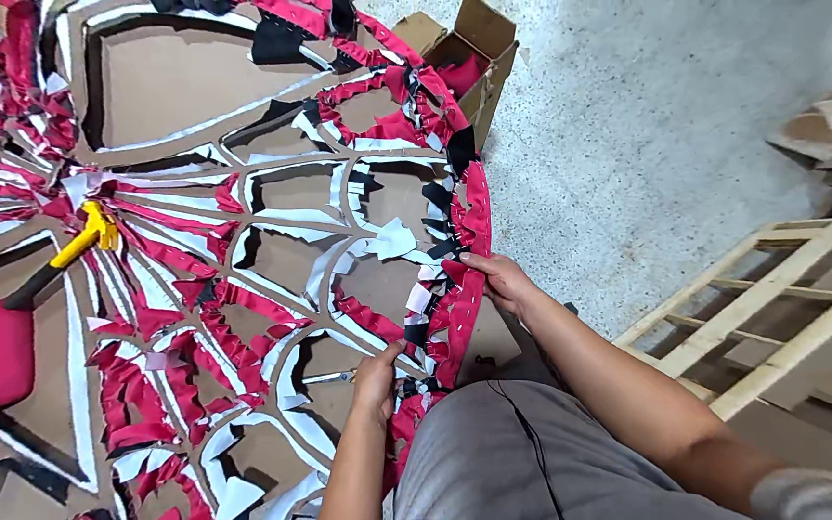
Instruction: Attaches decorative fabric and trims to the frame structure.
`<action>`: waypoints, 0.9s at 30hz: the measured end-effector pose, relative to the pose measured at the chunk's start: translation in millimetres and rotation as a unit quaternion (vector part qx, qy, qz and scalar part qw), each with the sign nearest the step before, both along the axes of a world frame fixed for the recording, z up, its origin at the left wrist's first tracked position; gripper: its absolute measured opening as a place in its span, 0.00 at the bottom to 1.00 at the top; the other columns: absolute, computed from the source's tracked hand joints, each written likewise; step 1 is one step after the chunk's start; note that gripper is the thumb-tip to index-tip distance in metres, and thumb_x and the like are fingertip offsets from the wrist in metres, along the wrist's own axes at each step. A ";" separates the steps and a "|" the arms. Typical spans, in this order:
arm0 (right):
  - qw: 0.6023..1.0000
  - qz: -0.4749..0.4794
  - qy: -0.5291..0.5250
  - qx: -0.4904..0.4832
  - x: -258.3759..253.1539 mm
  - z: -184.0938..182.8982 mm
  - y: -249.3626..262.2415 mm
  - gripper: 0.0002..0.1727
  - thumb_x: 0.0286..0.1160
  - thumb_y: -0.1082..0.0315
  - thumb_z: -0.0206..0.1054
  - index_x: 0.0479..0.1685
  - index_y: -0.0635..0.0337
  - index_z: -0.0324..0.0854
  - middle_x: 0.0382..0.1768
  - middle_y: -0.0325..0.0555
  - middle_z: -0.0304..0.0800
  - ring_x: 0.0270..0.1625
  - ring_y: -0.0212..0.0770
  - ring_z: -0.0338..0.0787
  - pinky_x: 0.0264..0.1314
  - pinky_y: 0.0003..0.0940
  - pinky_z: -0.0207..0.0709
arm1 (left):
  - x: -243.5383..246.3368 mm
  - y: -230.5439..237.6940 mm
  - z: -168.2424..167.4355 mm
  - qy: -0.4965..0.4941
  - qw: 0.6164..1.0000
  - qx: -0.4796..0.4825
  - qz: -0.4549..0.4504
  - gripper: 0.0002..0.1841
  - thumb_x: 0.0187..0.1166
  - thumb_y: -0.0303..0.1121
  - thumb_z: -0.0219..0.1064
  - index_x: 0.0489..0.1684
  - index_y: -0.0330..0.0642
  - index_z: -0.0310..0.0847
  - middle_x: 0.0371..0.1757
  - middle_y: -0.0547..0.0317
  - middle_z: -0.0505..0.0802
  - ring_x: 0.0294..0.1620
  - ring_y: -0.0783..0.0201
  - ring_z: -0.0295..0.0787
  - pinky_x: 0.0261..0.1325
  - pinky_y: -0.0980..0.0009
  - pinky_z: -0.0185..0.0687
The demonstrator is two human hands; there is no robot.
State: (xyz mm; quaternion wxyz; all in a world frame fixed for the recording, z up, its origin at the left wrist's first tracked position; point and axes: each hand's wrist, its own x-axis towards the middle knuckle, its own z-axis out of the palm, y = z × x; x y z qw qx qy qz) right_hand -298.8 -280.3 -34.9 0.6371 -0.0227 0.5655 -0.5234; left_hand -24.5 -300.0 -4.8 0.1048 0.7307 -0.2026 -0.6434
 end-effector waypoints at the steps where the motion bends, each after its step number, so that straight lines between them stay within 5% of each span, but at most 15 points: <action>1: 0.999 0.023 0.036 0.012 -2.9 0.5 -3.7 0.26 0.77 0.54 0.74 0.65 0.64 0.80 0.47 0.51 0.96 0.48 0.43 0.96 0.55 0.42 0.90 | 0.3 0.2 -2.3 0.006 1.000 0.002 0.008 0.18 0.77 0.36 0.75 0.54 0.29 0.83 0.39 0.41 0.94 0.34 0.54 0.92 0.32 0.61 0.87; 9: 0.997 0.063 0.043 -0.010 -7.6 7.3 -9.0 0.19 0.73 0.64 0.76 0.56 0.67 0.82 0.41 0.53 0.95 0.43 0.44 0.96 0.50 0.42 0.91 | 16.3 -0.3 2.5 0.119 0.992 0.013 0.032 0.16 0.80 0.28 0.70 0.58 0.25 0.79 0.44 0.37 0.94 0.40 0.53 0.95 0.42 0.60 0.92; 13: 0.989 0.148 -0.005 -0.007 -23.4 9.3 -0.3 0.19 0.73 0.68 0.74 0.60 0.65 0.80 0.43 0.50 0.95 0.43 0.40 0.95 0.49 0.37 0.90 | 24.0 -4.2 5.2 0.122 0.990 0.055 -0.046 0.13 0.73 0.23 0.75 0.51 0.27 0.81 0.42 0.44 0.94 0.39 0.59 0.93 0.44 0.66 0.90; 17: 0.993 0.117 -0.018 0.009 -19.2 7.0 4.8 0.18 0.72 0.70 0.73 0.58 0.66 0.80 0.42 0.50 0.94 0.41 0.40 0.95 0.46 0.37 0.91 | 23.2 -7.0 2.5 0.118 0.986 0.076 -0.088 0.11 0.70 0.22 0.76 0.46 0.29 0.83 0.43 0.47 0.94 0.42 0.60 0.91 0.48 0.66 0.88; 21: 0.996 0.065 -0.052 -0.012 -11.3 4.5 6.7 0.14 0.75 0.69 0.70 0.56 0.65 0.80 0.40 0.50 0.94 0.39 0.39 0.94 0.43 0.35 0.90 | 23.3 -2.1 -1.6 0.133 0.990 0.035 -0.002 0.16 0.73 0.23 0.75 0.56 0.27 0.80 0.45 0.40 0.94 0.43 0.54 0.95 0.45 0.60 0.92; 24: 0.993 0.037 -0.103 -0.032 -5.1 8.5 6.7 0.11 0.78 0.73 0.65 0.56 0.63 0.78 0.43 0.51 0.93 0.43 0.41 0.94 0.49 0.39 0.90 | 12.9 2.0 -7.4 0.113 0.991 -0.007 0.078 0.19 0.82 0.33 0.70 0.65 0.30 0.78 0.48 0.38 0.94 0.45 0.49 0.96 0.45 0.53 0.93; 27: 0.988 0.040 -0.141 -0.046 3.2 6.2 8.3 0.12 0.77 0.73 0.62 0.57 0.60 0.77 0.44 0.51 0.92 0.46 0.42 0.94 0.52 0.41 0.89 | 1.1 5.2 -9.9 0.090 0.982 -0.057 0.153 0.21 0.84 0.37 0.68 0.68 0.33 0.77 0.53 0.41 0.93 0.52 0.50 0.93 0.54 0.49 0.91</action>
